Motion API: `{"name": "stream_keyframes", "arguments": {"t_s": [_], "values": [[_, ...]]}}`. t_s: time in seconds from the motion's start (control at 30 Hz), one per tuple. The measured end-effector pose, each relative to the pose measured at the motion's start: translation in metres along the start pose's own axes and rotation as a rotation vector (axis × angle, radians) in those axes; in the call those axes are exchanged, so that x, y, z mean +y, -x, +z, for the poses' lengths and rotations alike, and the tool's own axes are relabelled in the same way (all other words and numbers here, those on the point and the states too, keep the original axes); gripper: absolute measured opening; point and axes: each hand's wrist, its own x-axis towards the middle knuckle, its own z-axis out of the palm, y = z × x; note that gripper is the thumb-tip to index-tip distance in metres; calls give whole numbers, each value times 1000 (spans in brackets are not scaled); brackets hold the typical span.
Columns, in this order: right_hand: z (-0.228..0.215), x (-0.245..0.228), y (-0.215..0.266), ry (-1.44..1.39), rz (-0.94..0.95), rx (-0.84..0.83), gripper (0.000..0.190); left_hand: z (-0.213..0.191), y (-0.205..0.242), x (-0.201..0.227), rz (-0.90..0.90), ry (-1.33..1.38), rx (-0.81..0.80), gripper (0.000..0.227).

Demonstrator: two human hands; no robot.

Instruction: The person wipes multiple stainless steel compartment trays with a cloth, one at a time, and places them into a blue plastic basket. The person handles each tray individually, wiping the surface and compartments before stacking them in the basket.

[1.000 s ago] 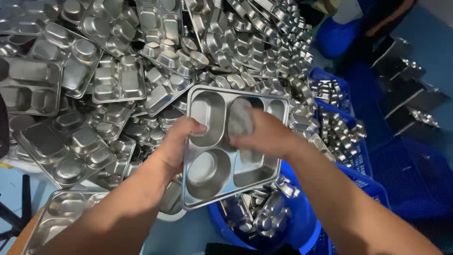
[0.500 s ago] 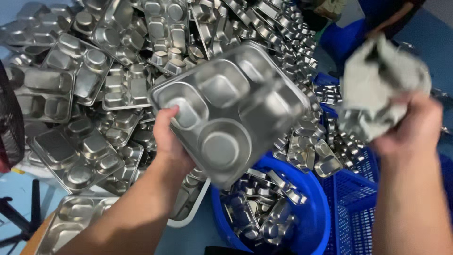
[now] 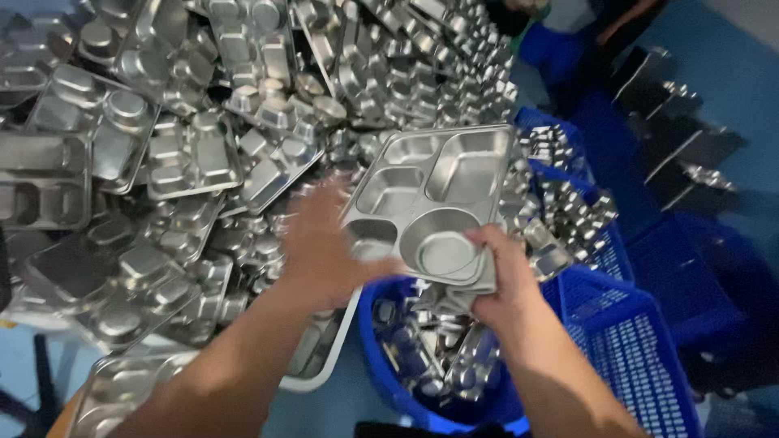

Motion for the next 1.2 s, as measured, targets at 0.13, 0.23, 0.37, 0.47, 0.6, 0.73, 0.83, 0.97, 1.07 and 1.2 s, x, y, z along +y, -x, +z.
{"name": "stream_keyframes", "arguments": {"t_s": [0.13, 0.23, 0.37, 0.47, 0.6, 0.73, 0.83, 0.97, 1.07, 1.2], "values": [[23, 11, 12, -33, -25, -77, 44, 5, -14, 22, 206, 181, -274, 135], [32, 38, 22, -91, -160, -109, 51, 16, -20, 27, 223, 670, -453, 120], [25, 82, 11, 759, -755, 96, 58, 15, -20, 28, -201, 1734, -480, 70], [-33, 67, -22, 1199, -1169, 10, 55, -13, -19, 22, -379, 1958, -488, 62], [-75, -2, -69, 1426, -695, 565, 44, -39, -26, 22, -535, 2010, -329, 59], [-23, -25, -40, 947, -654, 220, 50, -27, -30, 19, -333, 2180, -246, 64], [29, 2, 11, 935, -587, 95, 51, -16, -37, 20, -356, 2008, -289, 66], [67, 16, 55, -53, -150, -218, 52, -20, -38, 31, -171, 1241, -305, 93], [53, -12, 59, -170, 16, -195, 56, -33, -23, 46, 294, 516, -439, 114], [32, -5, 29, -11, 33, 79, 48, -40, -20, 72, 564, -48, -553, 102]]}}
